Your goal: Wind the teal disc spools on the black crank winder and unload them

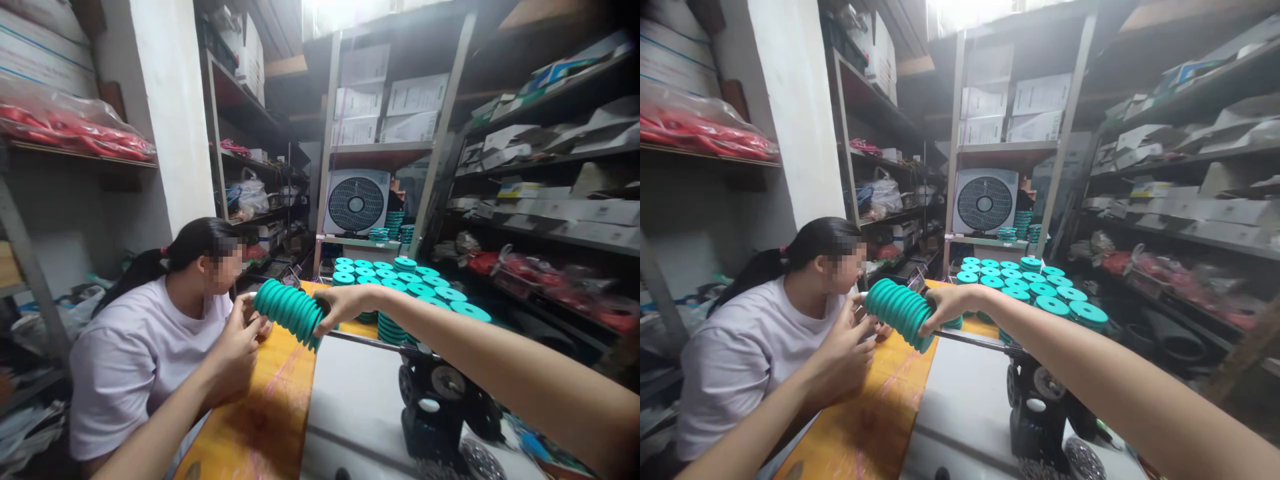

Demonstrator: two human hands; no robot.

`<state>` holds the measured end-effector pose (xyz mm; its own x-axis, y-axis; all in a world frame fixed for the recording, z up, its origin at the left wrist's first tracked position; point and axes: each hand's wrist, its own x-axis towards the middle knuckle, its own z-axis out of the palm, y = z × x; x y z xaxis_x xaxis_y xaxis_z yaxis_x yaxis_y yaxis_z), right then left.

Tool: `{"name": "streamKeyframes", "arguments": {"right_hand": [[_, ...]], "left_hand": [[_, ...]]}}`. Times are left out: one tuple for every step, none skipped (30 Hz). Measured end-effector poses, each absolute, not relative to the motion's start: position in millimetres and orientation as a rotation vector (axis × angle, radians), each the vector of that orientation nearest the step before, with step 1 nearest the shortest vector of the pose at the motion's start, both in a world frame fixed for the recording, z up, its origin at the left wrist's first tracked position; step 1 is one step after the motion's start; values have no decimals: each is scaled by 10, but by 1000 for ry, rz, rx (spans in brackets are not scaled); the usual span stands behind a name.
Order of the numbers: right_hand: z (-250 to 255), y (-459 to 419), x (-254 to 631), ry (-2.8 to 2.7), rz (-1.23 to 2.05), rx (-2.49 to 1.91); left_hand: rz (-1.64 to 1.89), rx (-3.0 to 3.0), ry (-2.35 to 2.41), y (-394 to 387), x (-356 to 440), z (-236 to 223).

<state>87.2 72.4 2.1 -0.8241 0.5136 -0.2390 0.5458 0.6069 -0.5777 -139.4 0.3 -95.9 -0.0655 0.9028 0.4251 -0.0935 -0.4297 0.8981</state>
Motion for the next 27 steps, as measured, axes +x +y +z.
{"name": "streamKeyframes", "arguments": {"right_hand": [[47,723,869,2746,-1001,915],[66,720,865,2722,-984,918],[77,717,861,2707,-967,924],[79,715,859,2706,-948,933],[75,715,860,2712,-928,945],[67,716,865,2723,-908,955],[57,718,876,2735,-888,965],[50,721,892,2747,-867,974],[45,721,912,2759,-844,985],[44,716,934,2768,-823,994],[45,703,955,2775,-807,1001],[46,681,973,2784,-788,1006],[42,648,985,2801,-758,1006],[31,603,991,2826,-714,1003],[9,550,989,2857,-654,1002],[-27,490,979,2894,-581,1010],[-77,428,962,2937,-501,1029],[-138,368,940,2981,-424,1057],[-209,315,914,3023,-359,1094],[-284,271,885,3065,-294,1138],[-357,237,855,3101,-230,1180],[-425,214,826,3127,-168,1220],[-482,201,800,3144,-108,1256],[-524,194,778,3155,-53,1283],[-547,193,762,3160,-9,1300],[-552,195,752,3160,19,1311],[-538,198,751,3153,31,1316]], "left_hand": [[1636,1359,895,-25,-1353,-971],[1654,1319,885,-51,-1327,-978],[1661,1296,888,-73,-1318,-983],[1657,1285,900,-90,-1323,-990],[1654,1272,912,-103,-1338,-1004],[1649,1255,921,-112,-1358,-1028],[1644,1235,933,-115,-1379,-1065],[1639,1215,948,-114,-1396,-1113],[1637,1205,967,-108,-1408,-1171],[1641,1211,984,-97,-1412,-1236],[1654,1235,996,-83,-1410,-1305],[1675,1270,1001,-66,-1401,-1373],[1702,1305,998,-48,-1388,-1437],[1730,1331,990,-34,-1373,-1494],[1750,1345,982,-25,-1357,-1544],[1763,1346,976,-23,-1342,-1584],[1770,1339,978,-30,-1328,-1617],[1779,1329,986,-45,-1316,-1643],[1788,1319,1001,-65,-1306,-1664],[1800,1311,1020,-87,-1297,-1681],[1811,1303,1037,-110,-1290,-1696],[1821,1297,1051,-131,-1284,-1709],[1829,1293,1063,-148,-1280,-1720],[1834,1291,1073,-161,-1276,-1729],[1836,1289,1080,-171,-1274,-1736],[1838,1285,1087,-179,-1272,-1739],[1834,1278,1093,-188,-1270,-1739]]}}
